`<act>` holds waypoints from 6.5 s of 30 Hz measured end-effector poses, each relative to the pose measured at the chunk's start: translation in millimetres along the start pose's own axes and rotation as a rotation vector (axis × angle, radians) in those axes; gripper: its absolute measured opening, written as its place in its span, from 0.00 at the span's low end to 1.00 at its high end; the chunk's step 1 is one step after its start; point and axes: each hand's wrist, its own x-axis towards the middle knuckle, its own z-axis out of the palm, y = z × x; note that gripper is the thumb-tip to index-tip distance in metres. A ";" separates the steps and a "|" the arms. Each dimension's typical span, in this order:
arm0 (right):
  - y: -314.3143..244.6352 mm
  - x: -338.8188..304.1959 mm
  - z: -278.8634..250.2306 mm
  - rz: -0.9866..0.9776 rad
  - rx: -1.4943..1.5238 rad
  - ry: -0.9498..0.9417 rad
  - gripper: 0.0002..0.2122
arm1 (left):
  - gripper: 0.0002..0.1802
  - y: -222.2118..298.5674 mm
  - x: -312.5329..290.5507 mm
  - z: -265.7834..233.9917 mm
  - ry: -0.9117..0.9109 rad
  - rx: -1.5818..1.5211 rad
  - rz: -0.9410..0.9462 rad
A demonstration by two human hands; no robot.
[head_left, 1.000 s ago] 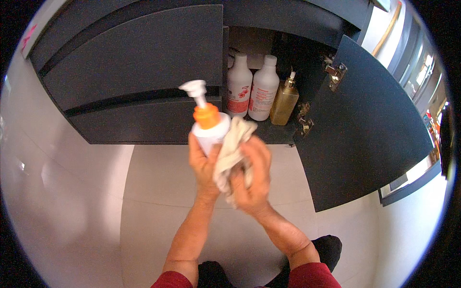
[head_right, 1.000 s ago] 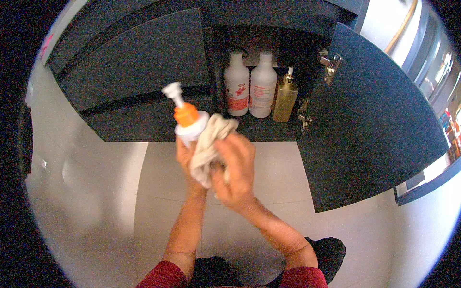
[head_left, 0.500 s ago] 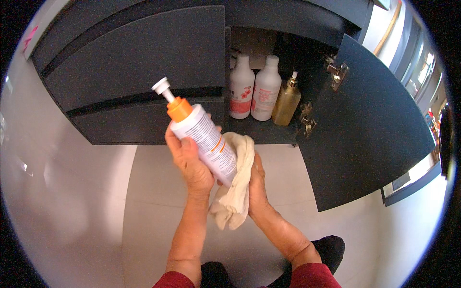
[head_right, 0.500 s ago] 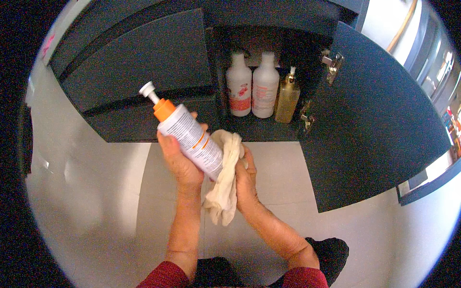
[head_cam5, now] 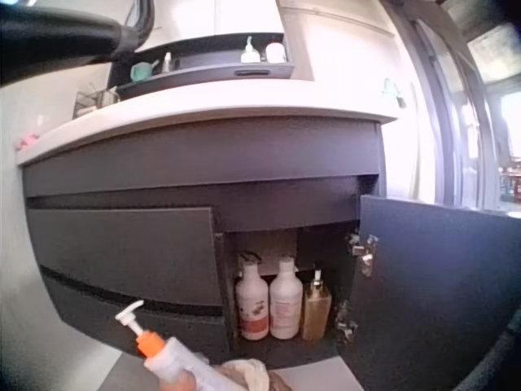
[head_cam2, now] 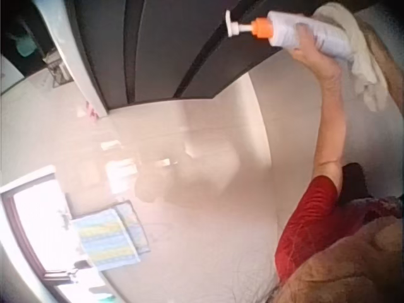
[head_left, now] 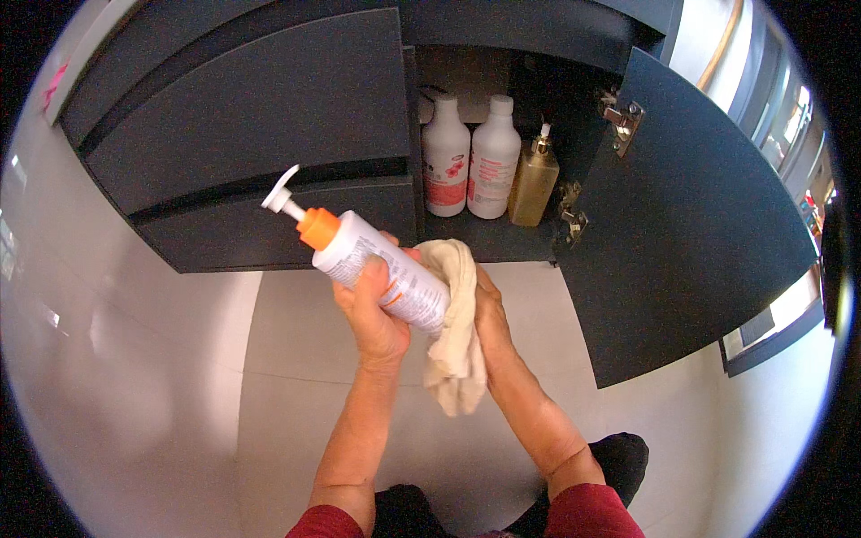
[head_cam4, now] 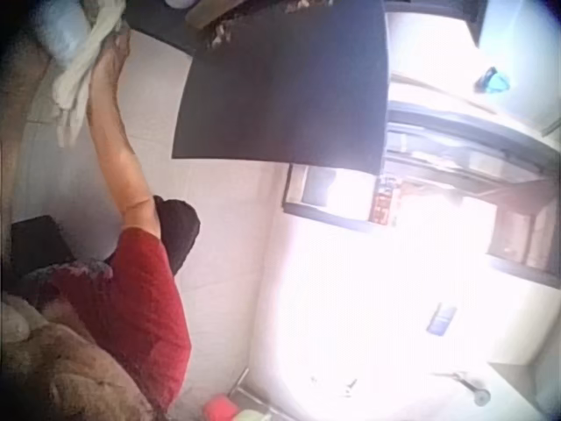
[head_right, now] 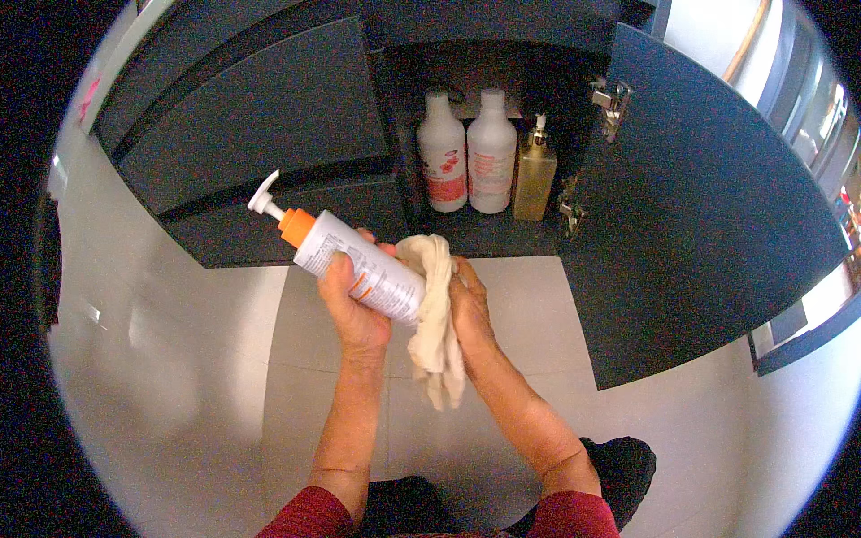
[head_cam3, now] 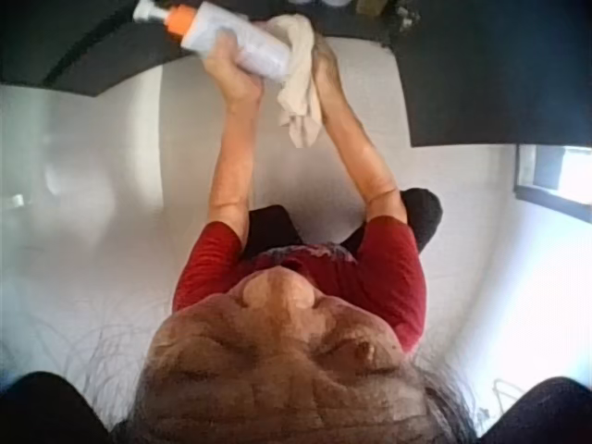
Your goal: The person cleans several bottles of toiletries from a bathroom cabinet using a cloth, then wipes the wall and sink area. They rinse the cloth under the faucet and wring it out.
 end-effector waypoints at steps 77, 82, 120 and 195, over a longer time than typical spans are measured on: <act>62.5 -6.2 -8.5 -0.592 -0.351 0.049 0.18 | 0.43 -27.0 0.0 -22.1 -0.177 0.452 0.230; 85.5 22.3 -30.2 0.134 0.112 0.014 0.18 | 0.43 -31.4 1.4 -33.8 -0.199 0.362 0.259; 82.9 -2.2 -65.1 0.338 -0.027 0.137 0.12 | 0.33 -200.5 -37.0 -245.7 0.029 0.704 -0.011; 2.3 -7.4 -154.3 -1.142 -0.713 0.445 0.25 | 0.17 -111.9 1.2 87.3 -0.433 0.701 0.653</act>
